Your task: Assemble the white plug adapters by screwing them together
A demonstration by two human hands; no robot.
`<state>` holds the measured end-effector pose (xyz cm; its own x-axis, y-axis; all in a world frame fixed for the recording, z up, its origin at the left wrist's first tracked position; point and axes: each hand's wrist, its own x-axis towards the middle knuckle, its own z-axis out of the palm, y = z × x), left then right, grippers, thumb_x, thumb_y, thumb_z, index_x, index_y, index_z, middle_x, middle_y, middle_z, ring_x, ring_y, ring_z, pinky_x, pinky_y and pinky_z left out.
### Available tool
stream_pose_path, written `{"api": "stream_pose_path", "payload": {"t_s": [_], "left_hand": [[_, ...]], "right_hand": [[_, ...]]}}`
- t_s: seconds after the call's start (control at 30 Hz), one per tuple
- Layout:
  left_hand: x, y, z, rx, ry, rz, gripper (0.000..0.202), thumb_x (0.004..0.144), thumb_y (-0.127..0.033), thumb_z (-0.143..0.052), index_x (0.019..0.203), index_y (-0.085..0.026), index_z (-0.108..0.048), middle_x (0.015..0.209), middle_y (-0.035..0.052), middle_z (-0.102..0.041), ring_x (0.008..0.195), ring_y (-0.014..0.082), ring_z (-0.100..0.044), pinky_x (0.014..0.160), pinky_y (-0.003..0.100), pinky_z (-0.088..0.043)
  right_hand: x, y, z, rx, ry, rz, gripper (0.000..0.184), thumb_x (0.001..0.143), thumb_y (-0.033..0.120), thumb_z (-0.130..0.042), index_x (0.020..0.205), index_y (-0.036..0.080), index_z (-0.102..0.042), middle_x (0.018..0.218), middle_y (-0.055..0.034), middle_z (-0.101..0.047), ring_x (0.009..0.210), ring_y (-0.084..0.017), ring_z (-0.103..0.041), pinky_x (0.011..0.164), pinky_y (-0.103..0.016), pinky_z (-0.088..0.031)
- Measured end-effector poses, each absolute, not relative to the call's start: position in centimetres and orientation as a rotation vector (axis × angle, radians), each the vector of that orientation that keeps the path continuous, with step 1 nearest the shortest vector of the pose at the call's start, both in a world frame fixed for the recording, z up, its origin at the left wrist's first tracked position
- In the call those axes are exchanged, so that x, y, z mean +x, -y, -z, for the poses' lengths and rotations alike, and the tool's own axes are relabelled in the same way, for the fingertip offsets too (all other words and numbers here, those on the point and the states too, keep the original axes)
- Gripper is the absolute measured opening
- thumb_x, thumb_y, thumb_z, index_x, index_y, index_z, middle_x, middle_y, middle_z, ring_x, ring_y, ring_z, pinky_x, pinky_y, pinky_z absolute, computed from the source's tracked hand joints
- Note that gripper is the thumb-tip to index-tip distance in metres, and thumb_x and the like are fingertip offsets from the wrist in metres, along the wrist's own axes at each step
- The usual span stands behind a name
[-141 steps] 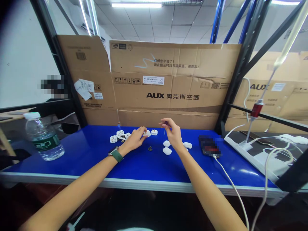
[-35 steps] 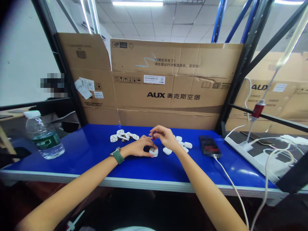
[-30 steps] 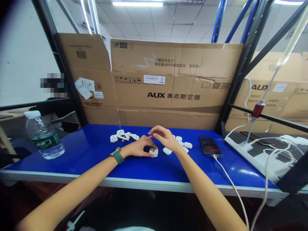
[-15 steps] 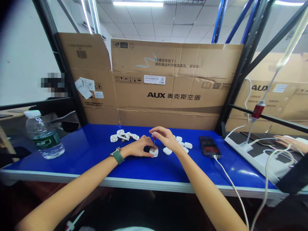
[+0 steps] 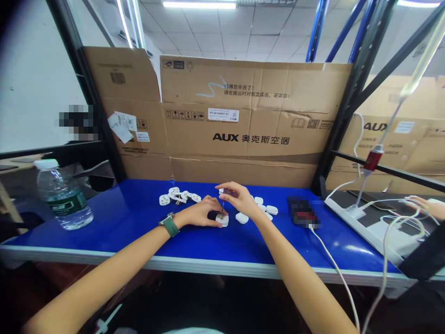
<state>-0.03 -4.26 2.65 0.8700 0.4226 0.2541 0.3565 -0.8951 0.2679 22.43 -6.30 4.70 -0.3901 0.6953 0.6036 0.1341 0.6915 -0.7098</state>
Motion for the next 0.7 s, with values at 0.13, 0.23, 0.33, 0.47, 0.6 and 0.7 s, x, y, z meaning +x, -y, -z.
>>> {"api": "stream_pose_path", "payload": {"t_s": [0.13, 0.23, 0.33, 0.47, 0.6, 0.7], "left_hand": [[-0.04, 4.26, -2.7, 2.825, -0.594, -0.452, 0.04, 0.088, -0.054, -0.076, 0.117, -0.026, -0.075, 0.112, 0.0024, -0.078, 0.11, 0.0246, -0.064, 0.101, 0.037, -0.033], [-0.01, 4.24, -2.69, 2.82, -0.59, -0.455, 0.04, 0.088, -0.054, -0.076, 0.116, -0.027, -0.075, 0.112, 0.0017, -0.078, 0.109, 0.0241, -0.065, 0.099, 0.036, -0.033], [-0.01, 4.24, -2.64, 2.825, -0.59, -0.47, 0.04, 0.087, -0.054, -0.076, 0.116, -0.027, -0.076, 0.111, 0.0015, -0.078, 0.109, 0.0243, -0.065, 0.098, 0.036, -0.034], [-0.01, 4.23, -2.61, 2.831, -0.592, -0.478, 0.04, 0.087, -0.055, -0.076, 0.115, -0.027, -0.076, 0.112, 0.0019, -0.078, 0.111, 0.0247, -0.064, 0.1, 0.036, -0.034], [-0.02, 4.2, -2.67, 2.836, -0.596, -0.457, 0.04, 0.087, -0.054, -0.076, 0.116, -0.027, -0.076, 0.112, 0.0025, -0.078, 0.111, 0.0251, -0.064, 0.1, 0.036, -0.034], [-0.04, 4.22, -2.71, 2.831, -0.597, -0.46, 0.04, 0.087, -0.054, -0.077, 0.117, -0.028, -0.076, 0.112, 0.0025, -0.078, 0.111, 0.025, -0.064, 0.1, 0.036, -0.034]], "right_hand": [[22.61, 6.13, -4.66, -0.568, 1.917, -0.772, 0.039, 0.095, 0.036, -0.067, 0.132, 0.023, -0.068, 0.099, -0.0051, -0.073, 0.082, -0.018, -0.068, 0.082, -0.035, -0.057], [22.66, 6.46, -4.83, -0.516, 1.927, -0.828, 0.04, 0.098, 0.037, -0.062, 0.135, 0.024, -0.065, 0.108, -0.0072, -0.074, 0.093, -0.02, -0.068, 0.089, -0.038, -0.057], [22.59, 6.64, -4.9, -0.585, 1.925, -0.793, 0.031, 0.097, 0.04, -0.064, 0.122, 0.023, -0.072, 0.119, -0.0091, -0.072, 0.102, -0.023, -0.068, 0.089, -0.037, -0.057], [22.53, 6.27, -4.68, -0.659, 1.902, -0.744, 0.031, 0.088, 0.04, -0.075, 0.113, 0.022, -0.075, 0.108, -0.0073, -0.074, 0.088, -0.02, -0.069, 0.079, -0.035, -0.058], [22.55, 5.95, -4.46, -0.654, 1.875, -0.762, 0.027, 0.088, 0.034, -0.075, 0.111, 0.022, -0.076, 0.097, -0.005, -0.075, 0.079, -0.018, -0.068, 0.075, -0.033, -0.057], [22.52, 5.99, -4.43, -0.648, 1.857, -0.741, 0.023, 0.088, 0.032, -0.074, 0.109, 0.022, -0.077, 0.094, -0.0044, -0.074, 0.077, -0.018, -0.068, 0.074, -0.032, -0.056]]}}
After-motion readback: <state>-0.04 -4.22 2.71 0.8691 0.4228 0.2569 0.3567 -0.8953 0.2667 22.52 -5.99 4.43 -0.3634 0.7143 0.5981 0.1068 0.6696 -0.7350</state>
